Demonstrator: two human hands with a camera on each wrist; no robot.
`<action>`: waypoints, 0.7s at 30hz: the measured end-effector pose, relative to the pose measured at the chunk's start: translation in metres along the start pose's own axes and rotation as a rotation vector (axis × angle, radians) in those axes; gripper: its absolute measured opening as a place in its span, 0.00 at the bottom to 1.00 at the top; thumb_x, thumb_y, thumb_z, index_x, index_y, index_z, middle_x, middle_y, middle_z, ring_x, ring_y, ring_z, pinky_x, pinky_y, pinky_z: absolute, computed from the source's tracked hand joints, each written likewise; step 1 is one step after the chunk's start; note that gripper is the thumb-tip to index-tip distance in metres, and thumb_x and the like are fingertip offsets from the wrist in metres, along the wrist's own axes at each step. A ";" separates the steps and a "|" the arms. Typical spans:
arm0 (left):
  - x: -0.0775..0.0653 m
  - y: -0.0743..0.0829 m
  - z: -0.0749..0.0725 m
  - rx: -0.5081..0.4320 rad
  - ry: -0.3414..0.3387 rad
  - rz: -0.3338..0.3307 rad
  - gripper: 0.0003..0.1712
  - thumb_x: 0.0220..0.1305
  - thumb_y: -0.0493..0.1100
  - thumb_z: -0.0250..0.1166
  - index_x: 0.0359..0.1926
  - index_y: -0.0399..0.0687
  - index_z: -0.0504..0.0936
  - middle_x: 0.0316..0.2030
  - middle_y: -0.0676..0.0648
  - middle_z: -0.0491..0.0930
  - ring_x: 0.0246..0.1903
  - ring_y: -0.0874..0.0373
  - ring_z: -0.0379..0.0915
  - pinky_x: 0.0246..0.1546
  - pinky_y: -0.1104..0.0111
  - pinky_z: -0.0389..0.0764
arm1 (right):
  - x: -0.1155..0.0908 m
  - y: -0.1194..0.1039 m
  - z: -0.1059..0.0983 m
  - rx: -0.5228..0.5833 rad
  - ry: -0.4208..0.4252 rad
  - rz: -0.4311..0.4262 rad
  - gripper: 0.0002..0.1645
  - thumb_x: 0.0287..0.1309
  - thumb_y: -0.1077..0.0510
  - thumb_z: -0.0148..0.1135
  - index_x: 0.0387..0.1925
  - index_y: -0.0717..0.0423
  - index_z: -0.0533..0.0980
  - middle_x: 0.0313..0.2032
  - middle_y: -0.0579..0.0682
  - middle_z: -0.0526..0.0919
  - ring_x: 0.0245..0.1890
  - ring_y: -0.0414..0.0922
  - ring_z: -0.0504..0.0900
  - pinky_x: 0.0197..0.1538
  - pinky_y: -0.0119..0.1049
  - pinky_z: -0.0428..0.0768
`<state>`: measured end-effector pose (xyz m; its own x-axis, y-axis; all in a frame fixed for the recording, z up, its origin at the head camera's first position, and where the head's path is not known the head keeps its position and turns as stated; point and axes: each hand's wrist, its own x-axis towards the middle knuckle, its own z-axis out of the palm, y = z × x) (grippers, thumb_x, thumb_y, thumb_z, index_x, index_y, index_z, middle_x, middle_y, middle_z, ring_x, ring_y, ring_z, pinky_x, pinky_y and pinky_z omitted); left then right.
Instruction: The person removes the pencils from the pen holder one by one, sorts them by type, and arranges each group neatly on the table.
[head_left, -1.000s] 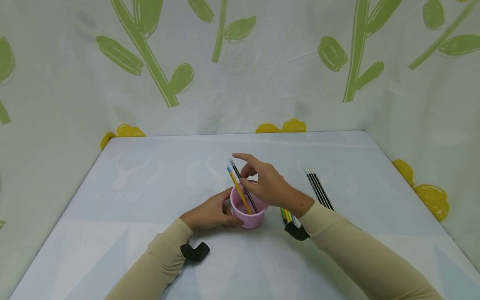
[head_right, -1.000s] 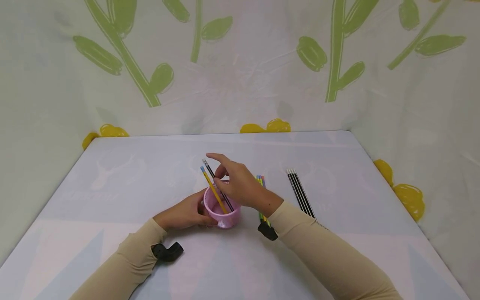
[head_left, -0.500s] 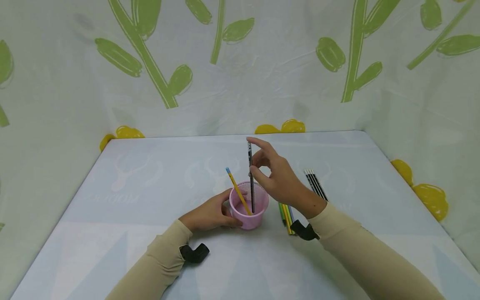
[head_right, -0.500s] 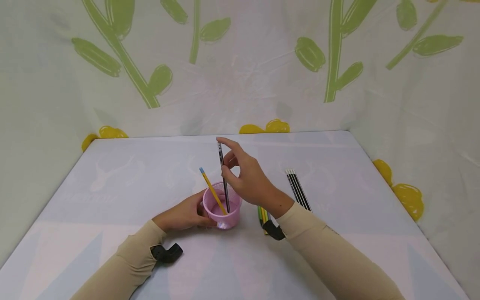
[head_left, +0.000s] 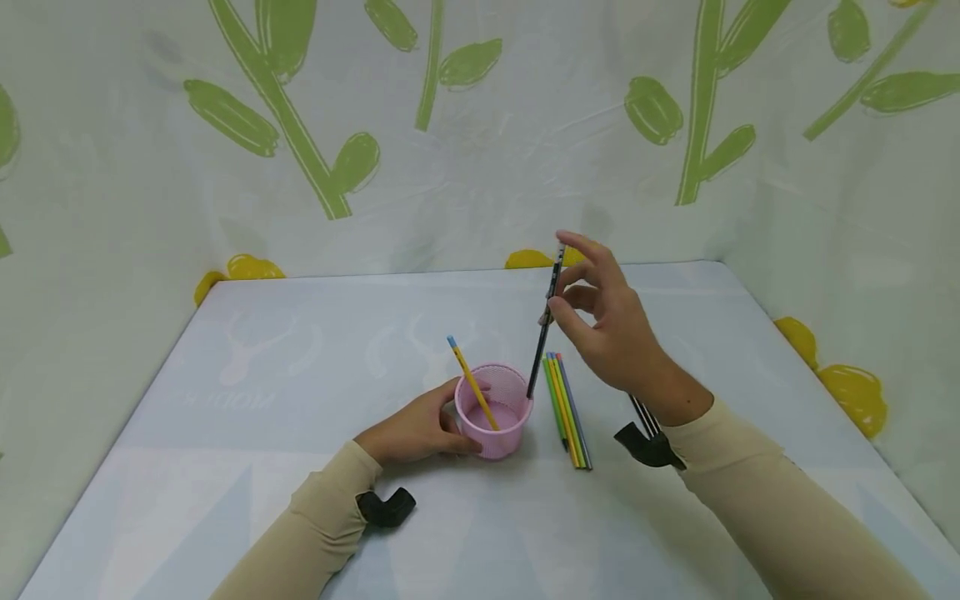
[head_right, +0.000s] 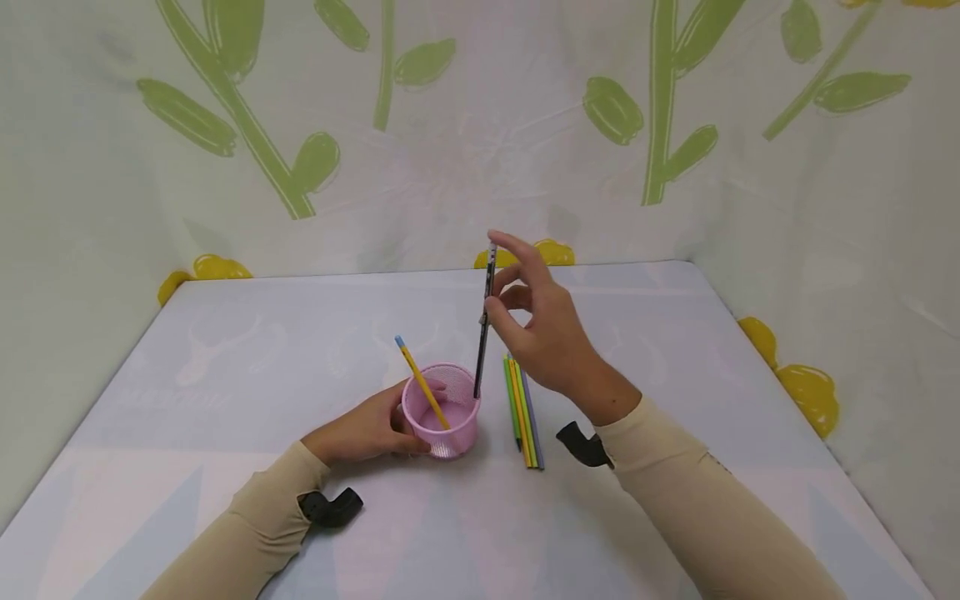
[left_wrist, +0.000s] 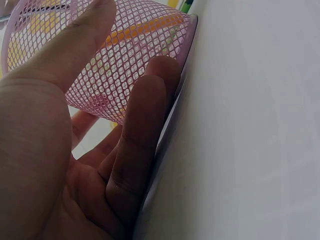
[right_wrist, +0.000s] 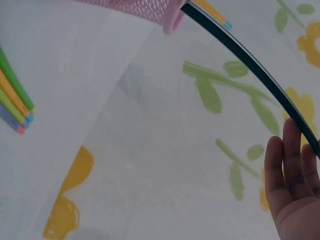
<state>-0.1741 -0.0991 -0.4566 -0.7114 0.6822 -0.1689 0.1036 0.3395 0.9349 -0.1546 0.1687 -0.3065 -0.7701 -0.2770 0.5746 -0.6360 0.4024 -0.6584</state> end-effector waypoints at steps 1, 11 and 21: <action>0.000 -0.001 0.000 0.003 0.002 0.002 0.46 0.53 0.47 0.78 0.70 0.68 0.64 0.50 0.48 0.78 0.32 0.55 0.80 0.42 0.65 0.81 | 0.000 0.000 -0.005 -0.002 0.013 0.003 0.42 0.62 0.75 0.56 0.74 0.53 0.56 0.39 0.56 0.76 0.36 0.44 0.84 0.49 0.24 0.81; 0.001 -0.004 0.001 0.000 0.008 0.000 0.46 0.53 0.47 0.78 0.69 0.69 0.64 0.38 0.47 0.83 0.30 0.54 0.82 0.40 0.65 0.82 | 0.000 0.013 -0.047 -0.134 0.070 0.068 0.43 0.66 0.72 0.54 0.76 0.45 0.54 0.39 0.52 0.76 0.37 0.33 0.83 0.52 0.20 0.77; 0.001 -0.002 0.002 -0.008 0.006 -0.001 0.45 0.53 0.46 0.77 0.69 0.67 0.65 0.36 0.46 0.84 0.31 0.53 0.83 0.40 0.64 0.82 | -0.015 0.061 -0.082 -0.309 0.061 0.288 0.39 0.69 0.64 0.52 0.76 0.39 0.54 0.43 0.55 0.76 0.34 0.25 0.79 0.41 0.17 0.75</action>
<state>-0.1736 -0.0983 -0.4591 -0.7160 0.6775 -0.1681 0.0970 0.3350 0.9372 -0.1773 0.2687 -0.3156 -0.9039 -0.0672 0.4225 -0.3442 0.7007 -0.6249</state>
